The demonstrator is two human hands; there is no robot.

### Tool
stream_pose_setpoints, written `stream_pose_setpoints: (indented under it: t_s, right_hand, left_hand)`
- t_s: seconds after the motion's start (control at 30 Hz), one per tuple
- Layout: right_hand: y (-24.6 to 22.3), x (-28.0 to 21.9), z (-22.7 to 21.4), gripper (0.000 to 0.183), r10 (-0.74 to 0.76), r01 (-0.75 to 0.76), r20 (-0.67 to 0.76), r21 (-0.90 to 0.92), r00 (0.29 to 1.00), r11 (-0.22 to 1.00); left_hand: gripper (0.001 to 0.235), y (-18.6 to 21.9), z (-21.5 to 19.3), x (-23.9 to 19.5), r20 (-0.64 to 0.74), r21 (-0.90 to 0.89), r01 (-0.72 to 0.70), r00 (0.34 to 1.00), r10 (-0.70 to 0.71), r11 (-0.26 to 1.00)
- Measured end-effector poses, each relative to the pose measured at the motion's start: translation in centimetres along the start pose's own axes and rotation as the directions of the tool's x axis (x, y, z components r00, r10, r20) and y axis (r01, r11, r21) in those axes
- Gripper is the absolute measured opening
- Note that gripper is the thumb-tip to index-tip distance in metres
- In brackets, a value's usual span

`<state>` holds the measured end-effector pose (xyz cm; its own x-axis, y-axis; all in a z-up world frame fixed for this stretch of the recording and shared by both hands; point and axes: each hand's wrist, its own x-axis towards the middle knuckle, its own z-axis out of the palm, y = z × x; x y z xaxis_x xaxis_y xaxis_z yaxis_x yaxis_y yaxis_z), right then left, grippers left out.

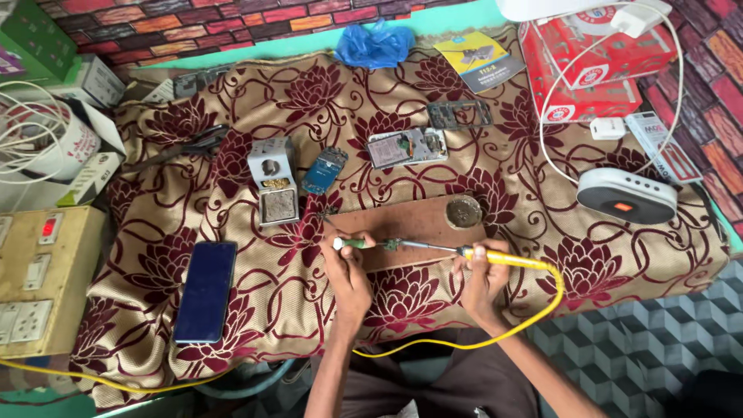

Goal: The person is soldering a small electronic component, likely a circuit board, using a soldering iron and solder wire. They hold the component steady with one hand while applying heat and solder with the other.

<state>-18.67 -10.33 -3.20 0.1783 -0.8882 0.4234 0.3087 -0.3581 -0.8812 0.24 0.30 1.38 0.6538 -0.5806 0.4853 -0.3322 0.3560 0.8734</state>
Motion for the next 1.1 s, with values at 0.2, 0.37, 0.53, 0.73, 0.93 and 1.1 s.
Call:
stream_pose_setpoints:
  t_s: [0.2,0.37,0.53,0.73,0.93,1.1]
  right_hand:
    - [-0.2,0.0,-0.1,0.013,0.014,-0.014,0.018,-0.008,1.0,1.0]
    - [-0.8,0.1,0.0,0.015,0.021,-0.018,0.037,-0.061,0.999,0.998]
    - [-1.1,0.6,0.1,0.014,-0.04,0.048,0.084,-0.103,0.996,0.994]
    - [-1.9,0.2,0.2,0.014,0.013,-0.01,0.015,-0.212,1.0,0.977]
    - [-3.3,3.0,1.8,0.018,-0.216,0.238,0.103,-0.506,0.971,0.829]
    - [-6.9,4.1,4.2,0.016,-0.305,0.375,0.232,-0.705,0.924,0.601]
  left_hand:
    - [0.011,-0.6,0.0,-0.4,0.002,0.021,-0.017,1.0,0.017,1.0]
    - [0.012,-1.2,-0.1,-0.2,0.005,0.059,-0.038,0.999,0.038,0.998]
    - [0.013,-1.6,-0.2,-0.3,0.011,0.088,-0.06,0.998,0.059,0.994]
    - [0.014,-1.9,-0.1,-0.5,0.01,0.119,-0.026,1.0,0.025,0.993]
    - [0.013,-0.7,-0.1,-0.1,0.013,0.039,-0.05,0.999,0.05,0.998]
    - [0.013,0.8,-0.2,0.1,0.003,0.045,-0.014,1.0,0.014,0.999]
